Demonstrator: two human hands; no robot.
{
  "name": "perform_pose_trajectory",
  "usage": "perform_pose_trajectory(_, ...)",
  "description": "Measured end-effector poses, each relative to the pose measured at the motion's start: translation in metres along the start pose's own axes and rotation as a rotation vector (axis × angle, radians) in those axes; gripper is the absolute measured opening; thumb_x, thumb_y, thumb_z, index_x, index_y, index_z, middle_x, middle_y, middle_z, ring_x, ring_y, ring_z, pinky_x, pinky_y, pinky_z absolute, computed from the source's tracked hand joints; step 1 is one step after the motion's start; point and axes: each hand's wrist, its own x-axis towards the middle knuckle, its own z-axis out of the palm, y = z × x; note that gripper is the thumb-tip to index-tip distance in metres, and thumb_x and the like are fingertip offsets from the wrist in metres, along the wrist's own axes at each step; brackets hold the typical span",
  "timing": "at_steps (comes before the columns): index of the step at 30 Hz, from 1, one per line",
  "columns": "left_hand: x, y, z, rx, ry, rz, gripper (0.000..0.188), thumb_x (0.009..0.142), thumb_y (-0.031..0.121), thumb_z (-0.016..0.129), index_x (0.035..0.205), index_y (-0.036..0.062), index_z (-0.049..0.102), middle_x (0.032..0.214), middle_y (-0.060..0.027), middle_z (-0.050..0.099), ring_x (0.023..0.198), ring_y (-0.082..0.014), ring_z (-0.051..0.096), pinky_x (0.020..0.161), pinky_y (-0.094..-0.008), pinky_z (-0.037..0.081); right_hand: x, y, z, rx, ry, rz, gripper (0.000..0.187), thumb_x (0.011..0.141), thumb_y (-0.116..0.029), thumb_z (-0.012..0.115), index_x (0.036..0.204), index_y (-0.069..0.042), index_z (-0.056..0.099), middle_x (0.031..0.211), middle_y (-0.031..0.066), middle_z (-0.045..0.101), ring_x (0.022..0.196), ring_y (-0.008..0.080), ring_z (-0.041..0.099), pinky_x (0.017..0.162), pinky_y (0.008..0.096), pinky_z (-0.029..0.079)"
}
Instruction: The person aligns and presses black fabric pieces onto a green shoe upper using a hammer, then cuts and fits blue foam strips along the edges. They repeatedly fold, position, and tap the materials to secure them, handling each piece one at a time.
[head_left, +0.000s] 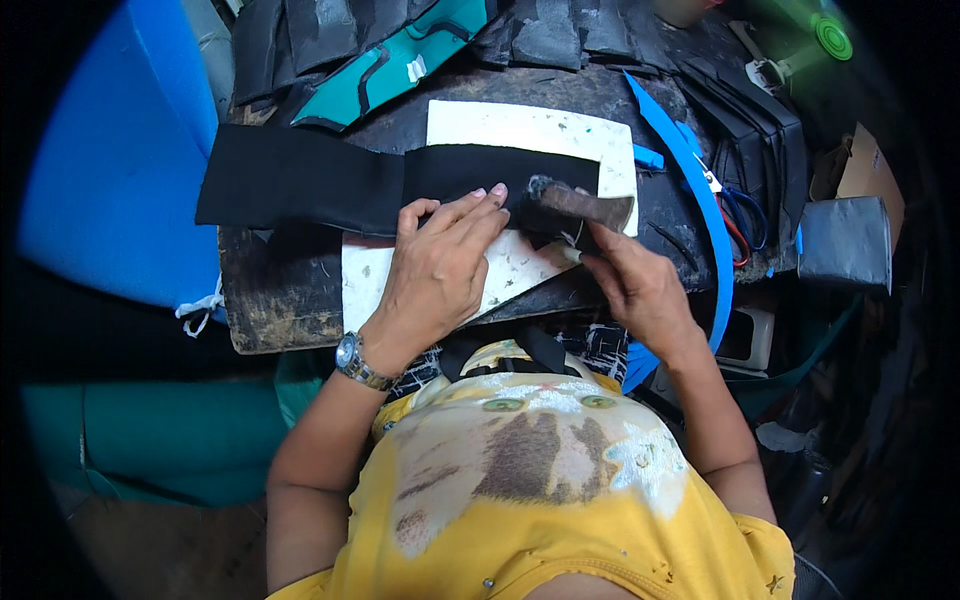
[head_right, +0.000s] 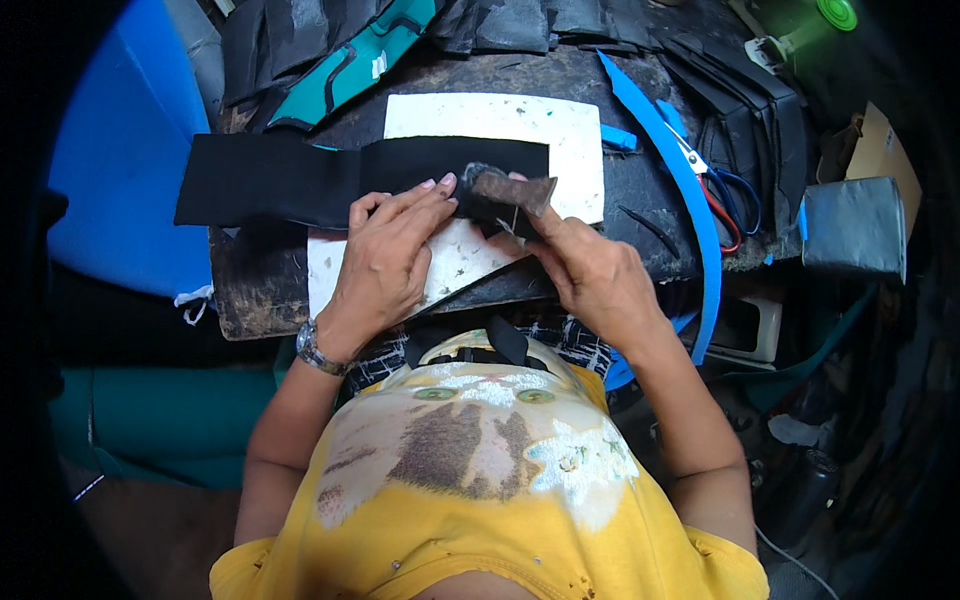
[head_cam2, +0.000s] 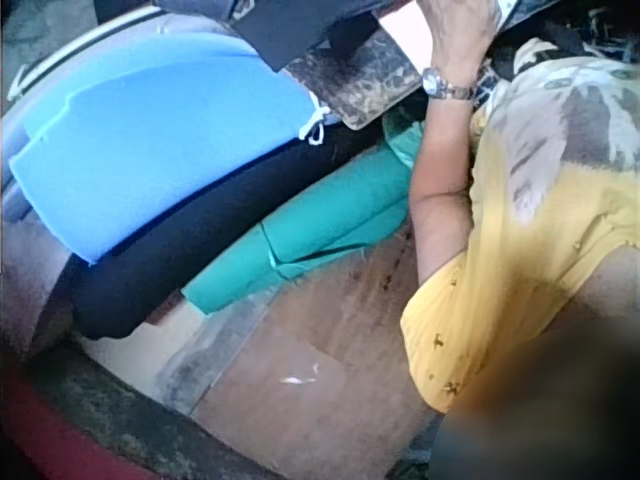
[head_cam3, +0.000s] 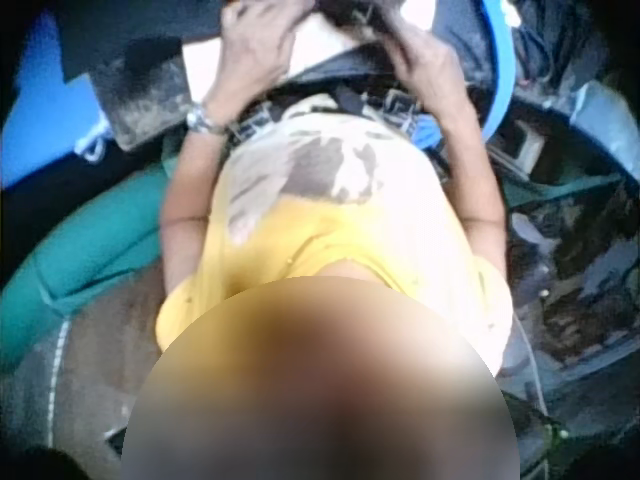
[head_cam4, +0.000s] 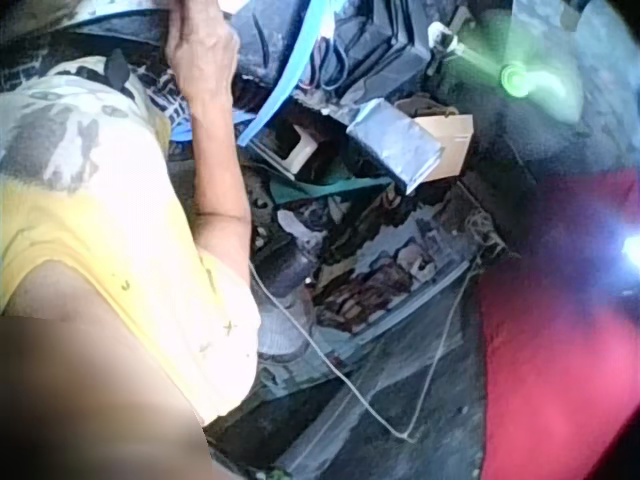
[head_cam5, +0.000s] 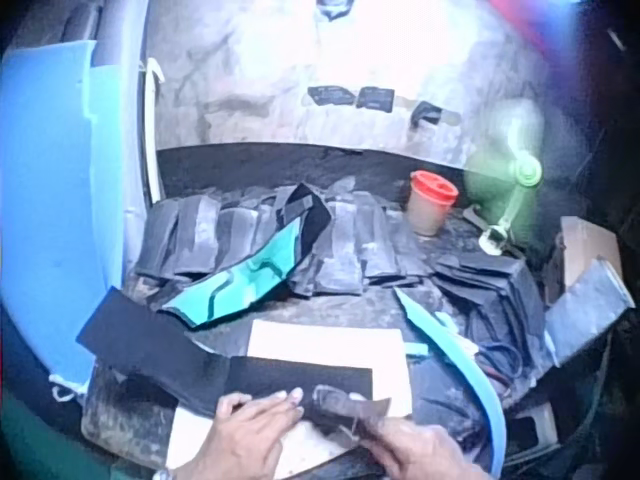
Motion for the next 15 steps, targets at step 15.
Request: perform_pose_trajectory(15, 0.017, -0.024, -0.003, -0.237, 0.003, 0.193, 0.04, 0.08, -0.006, 0.056, 0.119, -0.003, 0.06, 0.138, -0.0213, 0.057, 0.119, -0.0325, 0.06, 0.101, -0.043, 0.045, 0.0, -0.015, -0.004, 0.043, 0.278, -0.076, 0.052, 0.086, 0.004, 0.069, 0.135, -0.007, 0.058, 0.104, 0.021, 0.07, 0.085, 0.0325, 0.073, 0.073, 0.0361, 0.056)
